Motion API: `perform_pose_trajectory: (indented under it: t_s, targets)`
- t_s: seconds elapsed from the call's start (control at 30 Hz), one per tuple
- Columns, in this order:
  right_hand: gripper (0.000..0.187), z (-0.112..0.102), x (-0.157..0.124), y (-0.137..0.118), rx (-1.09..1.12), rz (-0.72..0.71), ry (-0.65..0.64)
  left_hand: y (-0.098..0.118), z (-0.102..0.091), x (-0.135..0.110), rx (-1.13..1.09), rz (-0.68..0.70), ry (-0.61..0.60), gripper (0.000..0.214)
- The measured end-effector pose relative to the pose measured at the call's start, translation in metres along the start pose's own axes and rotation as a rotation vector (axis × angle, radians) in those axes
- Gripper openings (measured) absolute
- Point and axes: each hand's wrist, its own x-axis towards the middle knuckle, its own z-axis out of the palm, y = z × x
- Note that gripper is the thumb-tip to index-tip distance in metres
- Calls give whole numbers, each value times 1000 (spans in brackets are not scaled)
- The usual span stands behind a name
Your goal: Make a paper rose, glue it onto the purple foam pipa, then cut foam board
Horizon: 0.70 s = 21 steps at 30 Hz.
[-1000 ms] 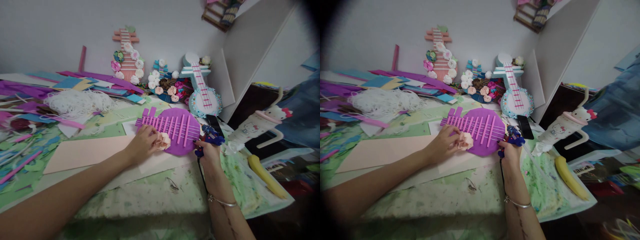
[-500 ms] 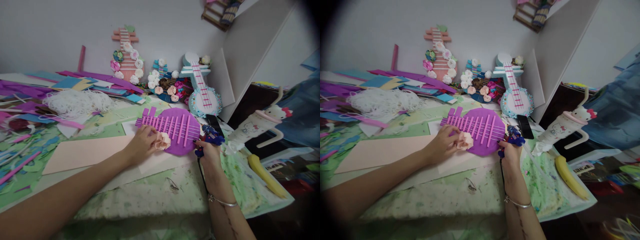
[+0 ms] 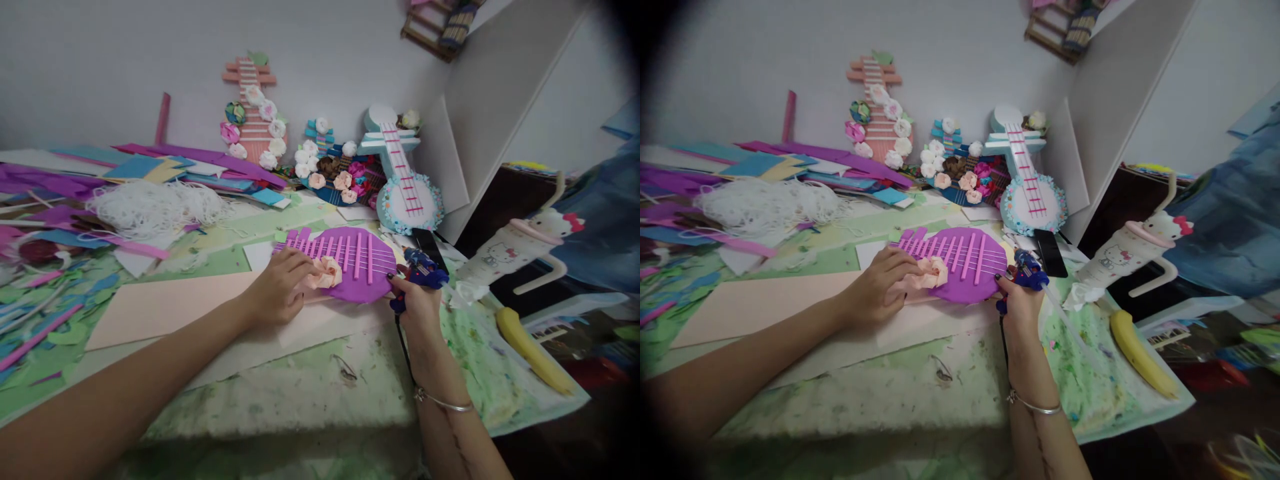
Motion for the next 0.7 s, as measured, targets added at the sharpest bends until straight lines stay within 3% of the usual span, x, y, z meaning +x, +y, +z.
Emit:
perform_pose_trajectory:
  t_s: [0.13,0.33,0.5,0.7]
  targets:
    - [41,0,4,4,-8,-54,2,-8,6,2,51,23,-9,19]
    - [43,0,6,10,4,-90,-100,-23,13,4,-13,45,102,13]
    - [39,8,5,6,-23,-62,-237,-26,6,7,-65,19,83,11]
    - [38,26,18,-7,-164,-118,-267,-27,1,8,-110,-32,22,3]
